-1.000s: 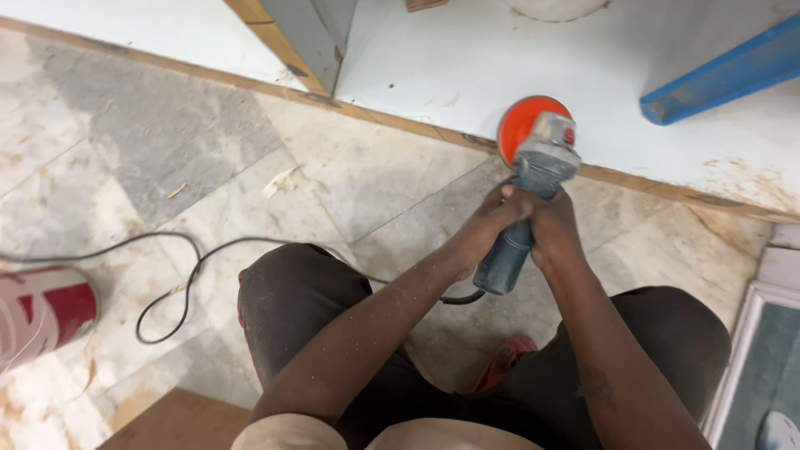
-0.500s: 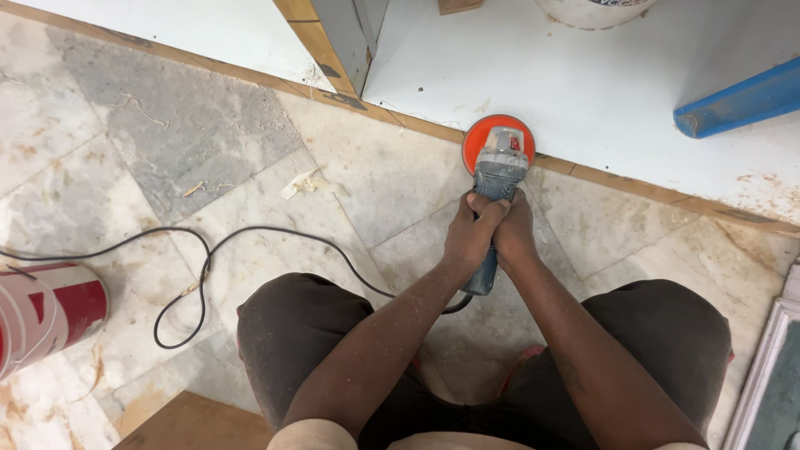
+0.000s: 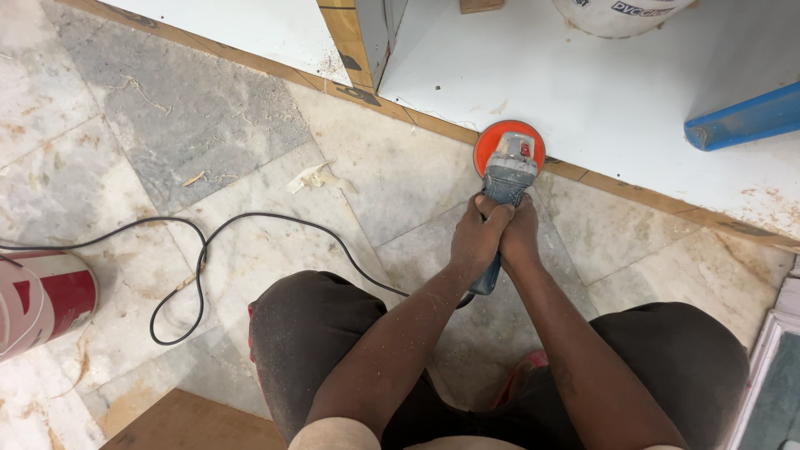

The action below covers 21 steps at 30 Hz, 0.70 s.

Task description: The person uses an angle grinder to smooth the floor along the base of a white cabinet. They move the tool steadily along the edge, generating dust as they work.

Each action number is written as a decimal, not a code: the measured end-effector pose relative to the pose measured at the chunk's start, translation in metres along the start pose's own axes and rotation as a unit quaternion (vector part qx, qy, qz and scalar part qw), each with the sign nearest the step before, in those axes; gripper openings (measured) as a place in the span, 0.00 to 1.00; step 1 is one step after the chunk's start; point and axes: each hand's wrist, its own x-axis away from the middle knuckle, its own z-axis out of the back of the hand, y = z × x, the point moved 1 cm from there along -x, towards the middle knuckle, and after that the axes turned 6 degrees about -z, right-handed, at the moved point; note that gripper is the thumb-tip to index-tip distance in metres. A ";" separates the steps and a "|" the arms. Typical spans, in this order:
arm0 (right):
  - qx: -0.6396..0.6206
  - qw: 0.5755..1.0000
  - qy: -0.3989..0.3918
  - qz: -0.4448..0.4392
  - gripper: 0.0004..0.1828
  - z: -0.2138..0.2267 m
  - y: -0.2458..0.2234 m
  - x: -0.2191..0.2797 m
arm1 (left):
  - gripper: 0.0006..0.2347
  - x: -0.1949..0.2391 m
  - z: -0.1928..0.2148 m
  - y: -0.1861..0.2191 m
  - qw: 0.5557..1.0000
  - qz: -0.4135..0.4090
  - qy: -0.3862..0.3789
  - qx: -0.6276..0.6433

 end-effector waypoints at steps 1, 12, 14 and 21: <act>0.002 1.000 0.001 -0.006 0.10 -0.001 0.001 -0.001 | 0.29 0.000 0.001 0.000 1.000 -0.003 0.007 -0.001; -0.002 1.000 -0.019 0.007 0.14 -0.014 0.007 -0.009 | 0.32 -0.003 0.013 0.000 1.000 0.002 0.021 0.016; 0.017 1.000 -0.014 0.003 0.15 -0.013 0.007 -0.009 | 0.32 -0.004 0.013 0.000 0.999 0.011 0.011 0.028; 0.037 0.999 -0.001 -0.021 0.16 -0.006 0.006 -0.010 | 0.32 -0.005 0.007 0.002 0.999 0.041 -0.006 0.031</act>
